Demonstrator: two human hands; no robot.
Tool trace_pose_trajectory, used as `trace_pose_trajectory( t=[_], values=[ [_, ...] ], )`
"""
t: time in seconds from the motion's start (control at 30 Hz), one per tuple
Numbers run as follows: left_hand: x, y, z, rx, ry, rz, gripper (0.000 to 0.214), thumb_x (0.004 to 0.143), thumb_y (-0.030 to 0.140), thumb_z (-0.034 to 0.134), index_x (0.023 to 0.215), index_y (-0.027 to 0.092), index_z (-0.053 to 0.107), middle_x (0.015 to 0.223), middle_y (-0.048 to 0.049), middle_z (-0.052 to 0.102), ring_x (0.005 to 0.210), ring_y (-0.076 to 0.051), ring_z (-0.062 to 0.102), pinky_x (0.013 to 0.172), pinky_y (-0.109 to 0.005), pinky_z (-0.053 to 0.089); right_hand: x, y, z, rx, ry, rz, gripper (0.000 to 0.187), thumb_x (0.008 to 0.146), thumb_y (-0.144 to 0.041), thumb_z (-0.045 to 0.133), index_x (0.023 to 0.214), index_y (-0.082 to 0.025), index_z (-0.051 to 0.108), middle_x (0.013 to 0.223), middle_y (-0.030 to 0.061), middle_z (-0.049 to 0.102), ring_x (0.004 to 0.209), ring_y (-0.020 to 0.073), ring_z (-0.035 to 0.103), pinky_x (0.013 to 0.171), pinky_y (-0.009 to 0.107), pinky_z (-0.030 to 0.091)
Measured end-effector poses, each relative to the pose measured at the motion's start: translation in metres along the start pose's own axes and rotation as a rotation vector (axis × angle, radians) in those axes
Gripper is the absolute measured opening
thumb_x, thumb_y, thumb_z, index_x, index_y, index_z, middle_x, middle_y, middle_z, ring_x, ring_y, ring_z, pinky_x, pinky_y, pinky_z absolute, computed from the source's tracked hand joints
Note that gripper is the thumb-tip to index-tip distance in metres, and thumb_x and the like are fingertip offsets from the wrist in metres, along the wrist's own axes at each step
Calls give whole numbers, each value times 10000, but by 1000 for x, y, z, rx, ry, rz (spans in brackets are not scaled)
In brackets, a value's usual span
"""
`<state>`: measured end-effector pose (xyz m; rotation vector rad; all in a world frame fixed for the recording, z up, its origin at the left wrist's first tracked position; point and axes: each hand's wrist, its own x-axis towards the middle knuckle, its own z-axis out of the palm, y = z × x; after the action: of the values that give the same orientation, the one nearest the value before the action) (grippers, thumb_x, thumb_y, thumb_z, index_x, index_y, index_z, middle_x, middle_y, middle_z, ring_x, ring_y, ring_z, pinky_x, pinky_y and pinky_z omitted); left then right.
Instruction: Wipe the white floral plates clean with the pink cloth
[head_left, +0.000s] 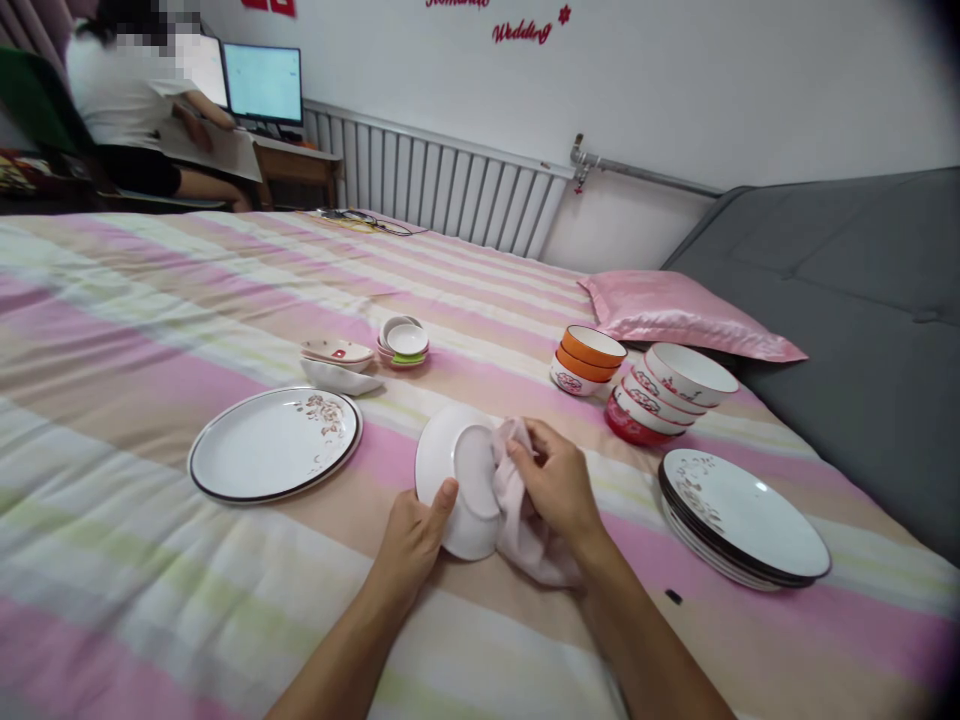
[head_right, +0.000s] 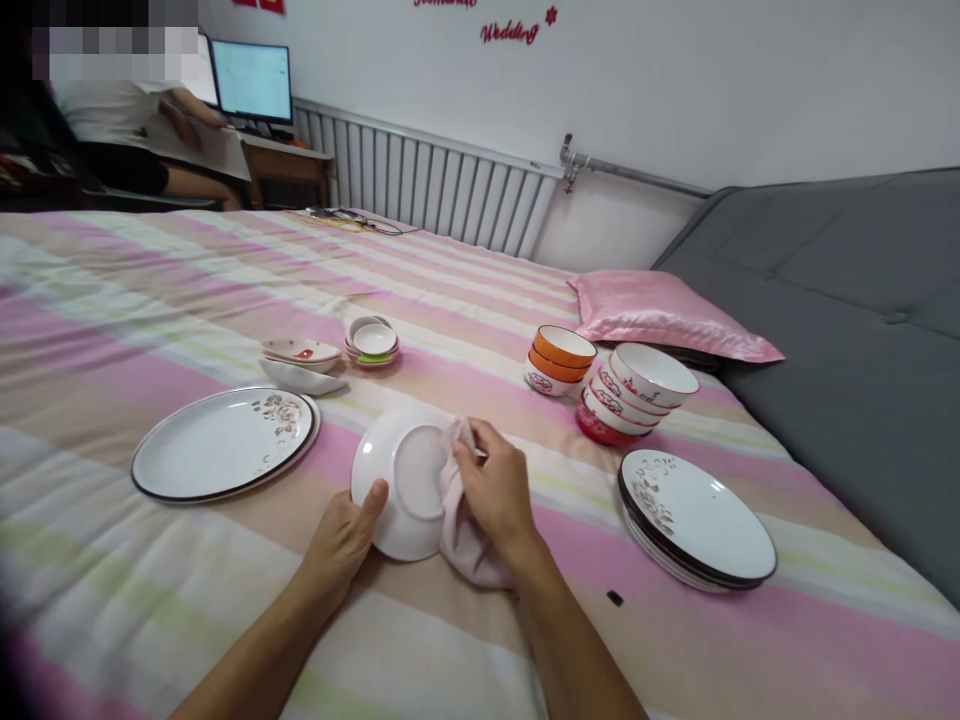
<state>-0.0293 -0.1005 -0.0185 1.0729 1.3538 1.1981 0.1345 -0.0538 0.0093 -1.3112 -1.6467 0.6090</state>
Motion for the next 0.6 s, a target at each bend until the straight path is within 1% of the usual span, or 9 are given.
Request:
trace_pose_trajectory(
  t=[0.03, 0.07, 0.13, 0.2, 0.3, 0.37, 0.43, 0.5, 0.6],
  values=[
    [0, 0, 0, -4, -16, 13, 471, 664, 551, 632, 663, 80, 632, 600, -64, 614, 591, -181, 539, 530, -242, 429, -2, -2, 4, -24, -62, -17, 227, 819, -267, 494, 989, -198, 629, 921, 39, 695, 812, 175, 643, 725, 261, 480],
    [0, 1, 0, -8, -31, 21, 472, 669, 544, 632, 698, 73, 643, 629, -71, 629, 607, -185, 548, 552, -247, 442, -4, -3, 7, -58, -96, -32, 228, 827, -260, 485, 992, -208, 634, 911, 29, 696, 809, 172, 640, 734, 261, 473],
    [-1, 1, 0, -9, -49, 21, 474, 680, 531, 629, 741, 62, 655, 673, -84, 650, 626, -189, 558, 573, -251, 453, -7, -5, 12, -114, -108, -51, 229, 835, -258, 480, 996, -223, 639, 905, 21, 699, 819, 173, 637, 756, 268, 462],
    [-1, 1, 0, -4, -46, 15, 478, 686, 527, 625, 754, 56, 660, 691, -93, 658, 634, -192, 563, 562, -246, 450, -9, -5, 14, -120, -77, -45, 225, 832, -267, 489, 997, -229, 636, 933, 22, 697, 837, 172, 635, 771, 271, 461],
    [0, -1, 0, -7, -46, 11, 489, 686, 534, 622, 765, 53, 663, 686, -95, 656, 636, -197, 563, 552, -245, 445, -8, -3, 14, -131, -4, -20, 188, 811, -317, 523, 915, -216, 643, 918, 29, 690, 803, 165, 626, 743, 265, 466],
    [1, -3, 0, 1, -32, 3, 492, 683, 544, 620, 738, 56, 658, 642, -81, 638, 606, -189, 551, 547, -248, 440, -7, -2, 13, -191, 47, -14, 176, 791, -349, 544, 818, -202, 638, 837, 31, 682, 731, 160, 602, 689, 257, 456],
    [1, -4, -1, 23, -10, -5, 493, 678, 554, 620, 694, 62, 647, 592, -64, 614, 566, -177, 531, 529, -247, 426, -5, -1, 9, -237, 70, 7, 189, 784, -368, 545, 759, -197, 621, 731, 20, 661, 632, 146, 565, 624, 245, 429],
    [1, -3, -1, 36, 6, -4, 493, 669, 558, 625, 681, 65, 644, 578, -57, 606, 557, -175, 529, 524, -247, 423, -3, 2, 4, -246, 75, 59, 217, 796, -394, 522, 769, -198, 610, 638, 3, 636, 550, 136, 532, 563, 234, 397],
    [1, 0, -1, 19, -6, 8, 497, 670, 555, 625, 723, 62, 655, 609, -66, 629, 609, -198, 563, 567, -258, 447, 3, 11, -8, -242, 135, 114, 257, 812, -422, 493, 823, -193, 610, 592, 4, 629, 538, 147, 543, 533, 229, 376]
  ],
)
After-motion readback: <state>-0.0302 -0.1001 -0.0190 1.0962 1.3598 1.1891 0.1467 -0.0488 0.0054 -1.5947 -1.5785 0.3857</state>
